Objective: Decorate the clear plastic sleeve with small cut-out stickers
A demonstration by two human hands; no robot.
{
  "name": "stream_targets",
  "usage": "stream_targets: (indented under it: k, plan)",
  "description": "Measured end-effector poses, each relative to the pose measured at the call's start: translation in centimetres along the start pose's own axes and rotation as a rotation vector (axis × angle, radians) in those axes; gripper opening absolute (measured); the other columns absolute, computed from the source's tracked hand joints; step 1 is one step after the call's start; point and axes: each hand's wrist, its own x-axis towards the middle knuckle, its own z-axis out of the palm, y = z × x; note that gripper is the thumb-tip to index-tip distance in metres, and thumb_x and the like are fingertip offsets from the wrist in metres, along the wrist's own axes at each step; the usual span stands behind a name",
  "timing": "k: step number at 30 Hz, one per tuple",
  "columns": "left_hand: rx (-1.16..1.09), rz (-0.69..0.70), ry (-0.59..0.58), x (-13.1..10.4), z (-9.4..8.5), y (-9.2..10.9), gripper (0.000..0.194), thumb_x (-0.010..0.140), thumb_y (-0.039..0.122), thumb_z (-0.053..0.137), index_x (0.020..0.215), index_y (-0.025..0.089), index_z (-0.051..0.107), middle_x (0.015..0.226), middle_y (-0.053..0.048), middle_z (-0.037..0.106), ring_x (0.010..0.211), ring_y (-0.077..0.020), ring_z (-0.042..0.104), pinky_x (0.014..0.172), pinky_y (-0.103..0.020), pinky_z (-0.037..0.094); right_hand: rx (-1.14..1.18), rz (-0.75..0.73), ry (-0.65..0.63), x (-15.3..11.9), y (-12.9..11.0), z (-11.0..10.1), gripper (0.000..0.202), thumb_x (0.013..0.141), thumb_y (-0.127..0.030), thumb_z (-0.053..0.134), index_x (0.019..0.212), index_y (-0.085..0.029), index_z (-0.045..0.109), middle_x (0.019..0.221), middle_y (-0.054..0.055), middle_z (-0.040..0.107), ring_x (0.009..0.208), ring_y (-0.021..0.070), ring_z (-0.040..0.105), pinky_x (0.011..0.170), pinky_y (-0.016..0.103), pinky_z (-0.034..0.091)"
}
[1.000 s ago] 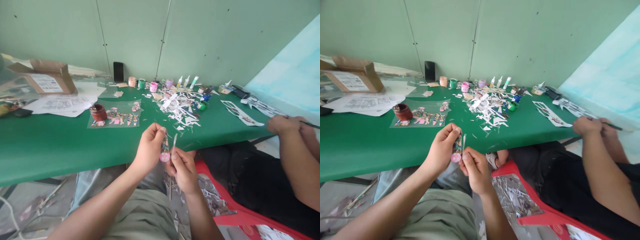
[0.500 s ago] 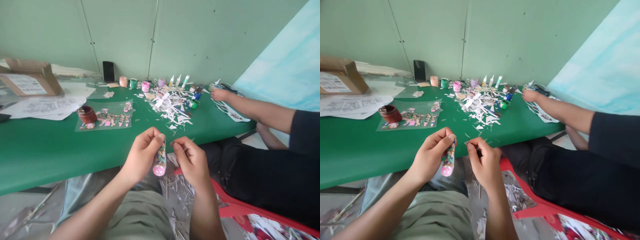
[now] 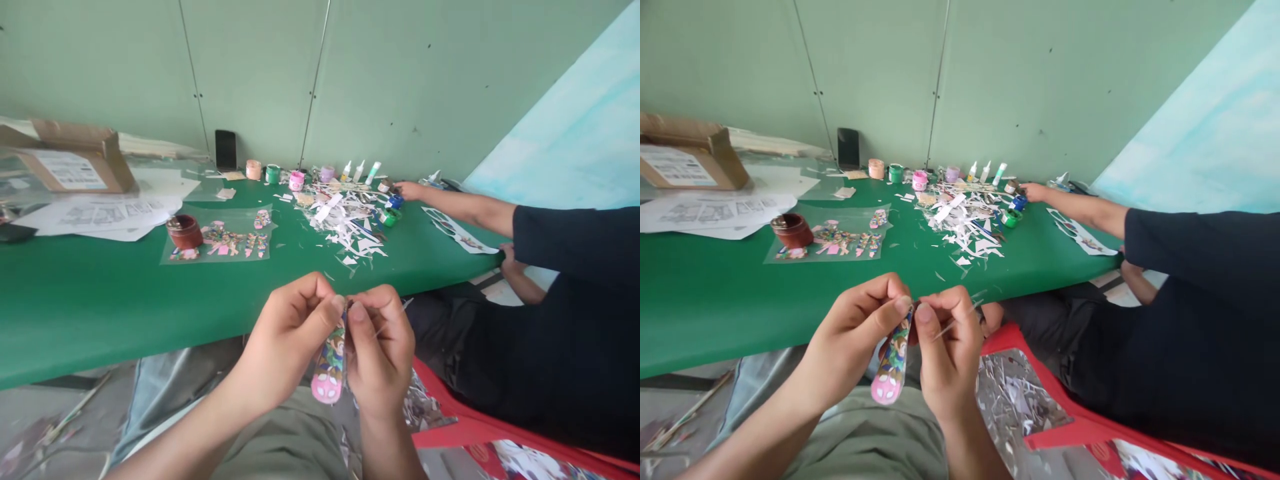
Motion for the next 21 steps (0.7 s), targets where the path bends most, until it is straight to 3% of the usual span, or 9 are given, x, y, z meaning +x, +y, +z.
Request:
stream_targets:
  k: [6, 12, 21]
  plan:
    - [0.016, -0.016, 0.033, 0.05, 0.06, 0.18, 0.030, 0.085, 0.036, 0.063, 0.063, 0.020, 0.050, 0.050, 0.006, 0.042, 0.046, -0.0080, 0.035, 0.043, -0.021, 0.028, -0.017, -0.013, -0.025, 0.03, -0.30, -0.03, 0.019, 0.094, -0.039, 0.066, 0.084, -0.024, 0.062, 0.064, -0.003, 0.062, 0.048, 0.0098, 0.053, 0.043, 0.020, 0.040]
    - [-0.028, -0.031, 0.030, 0.02, 0.05, 0.04, 0.029, 0.085, 0.033, 0.061, 0.062, 0.020, 0.049, 0.054, 0.004, 0.047, 0.051, -0.0091, 0.041, 0.048, -0.022, 0.034, 0.007, -0.029, -0.073, 0.10, -0.48, 0.11, 0.017, 0.095, -0.037, 0.065, 0.084, -0.025, 0.060, 0.064, -0.004, 0.061, 0.046, 0.0085, 0.051, 0.040, 0.019, 0.036]
    - [-0.059, -0.107, 0.037, -0.14, 0.18, -0.01, 0.030, 0.083, 0.037, 0.063, 0.062, 0.021, 0.049, 0.051, 0.004, 0.048, 0.046, -0.0094, 0.043, 0.044, -0.022, 0.032, 0.016, -0.006, -0.095, -0.37, 0.07, 0.01, 0.024, 0.097, -0.043, 0.062, 0.082, -0.025, 0.056, 0.058, -0.006, 0.057, 0.044, 0.0102, 0.050, 0.042, 0.022, 0.038]
